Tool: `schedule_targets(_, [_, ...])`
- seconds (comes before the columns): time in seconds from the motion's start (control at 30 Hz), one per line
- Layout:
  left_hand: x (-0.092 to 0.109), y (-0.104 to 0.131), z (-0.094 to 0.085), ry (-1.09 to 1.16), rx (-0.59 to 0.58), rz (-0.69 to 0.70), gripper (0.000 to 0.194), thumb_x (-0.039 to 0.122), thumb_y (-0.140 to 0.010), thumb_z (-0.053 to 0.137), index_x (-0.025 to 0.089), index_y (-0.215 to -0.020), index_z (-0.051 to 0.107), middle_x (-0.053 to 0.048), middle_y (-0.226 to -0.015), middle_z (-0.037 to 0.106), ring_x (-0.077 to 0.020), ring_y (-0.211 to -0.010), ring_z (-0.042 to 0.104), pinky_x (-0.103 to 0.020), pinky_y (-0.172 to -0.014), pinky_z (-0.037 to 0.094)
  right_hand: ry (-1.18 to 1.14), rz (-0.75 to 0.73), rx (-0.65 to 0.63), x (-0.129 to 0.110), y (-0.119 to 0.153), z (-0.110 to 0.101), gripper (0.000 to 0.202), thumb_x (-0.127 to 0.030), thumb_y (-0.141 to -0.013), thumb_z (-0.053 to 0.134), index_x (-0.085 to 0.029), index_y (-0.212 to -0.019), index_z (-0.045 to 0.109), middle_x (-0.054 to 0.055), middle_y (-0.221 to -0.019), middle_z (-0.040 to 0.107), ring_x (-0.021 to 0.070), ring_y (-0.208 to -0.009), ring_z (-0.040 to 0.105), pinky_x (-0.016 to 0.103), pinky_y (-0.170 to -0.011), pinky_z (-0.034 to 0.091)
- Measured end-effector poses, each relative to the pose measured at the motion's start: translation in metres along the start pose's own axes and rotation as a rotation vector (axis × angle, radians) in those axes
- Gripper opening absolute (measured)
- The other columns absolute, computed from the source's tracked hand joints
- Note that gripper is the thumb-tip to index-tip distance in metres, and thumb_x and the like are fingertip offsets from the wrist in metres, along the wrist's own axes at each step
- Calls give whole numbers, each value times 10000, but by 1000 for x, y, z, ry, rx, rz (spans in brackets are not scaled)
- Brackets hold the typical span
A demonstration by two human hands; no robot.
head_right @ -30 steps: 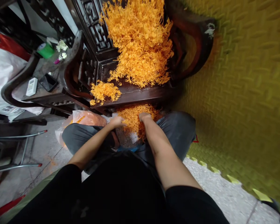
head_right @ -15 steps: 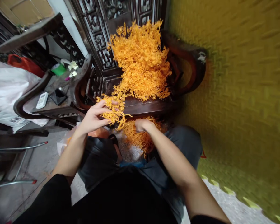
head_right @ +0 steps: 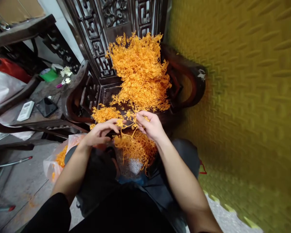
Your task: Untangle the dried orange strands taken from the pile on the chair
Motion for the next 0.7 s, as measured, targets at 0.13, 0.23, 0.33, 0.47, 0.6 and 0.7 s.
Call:
schedule_targets(0.13, [-25,-11,-4,251,203,-89,569,501,-830,734,261,-1312,550,-130,-1327,666,-275,-1227,662,-451,-1075,507,234,-118,69,-9,-4,-2,347,-535,-855,756,-199,-901,680,-33,-604,538,97,-490,451,233,-452,318])
schedule_targets(0.23, [-36,-22,1,96,366,-158,635,416,-797,809,250,-1352,550,-101,-1290,686,-241,-1182,668,-390,-1050,509,459,-181,4,-12,-7,8,298,-496,-862,753,-201,-903,734,43,-807,691,169,-715,618,283,-611,473])
schedule_targets(0.33, [-42,-29,0,-9,515,-205,418,417,-787,813,194,-1113,675,-81,-1150,730,-220,-1050,689,-358,-945,542,490,-198,-19,-11,-11,12,296,-489,-841,778,-202,-905,741,62,-898,719,199,-827,654,303,-688,505])
schedule_targets(0.47, [-44,-31,-4,-9,544,-181,277,384,-814,785,173,-968,691,-56,-974,741,-170,-871,689,-324,-838,550,267,-66,14,1,-17,3,424,-562,-878,720,-207,-1109,688,-34,-659,559,111,-515,480,250,-490,367])
schedule_targets(0.6, [-35,-33,-3,-316,553,-98,113,246,-849,716,185,-943,727,-54,-976,759,-179,-933,685,-343,-921,517,329,-59,0,6,-16,9,521,-573,-886,704,-191,-1240,679,-22,-703,602,123,-573,529,262,-548,411])
schedule_targets(0.7, [-26,-34,2,-488,538,-65,95,228,-878,660,188,-911,740,-51,-928,750,-182,-887,662,-345,-883,502,546,-192,47,1,-12,15,362,-525,-900,701,-175,-980,737,47,-873,715,175,-789,644,310,-739,500])
Point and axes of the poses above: each hand's wrist, its own y-axis away from the middle knuckle, its own z-axis out of the palm, x = y × z, the point moved 7 cm from there along -y, towards the middle knuckle
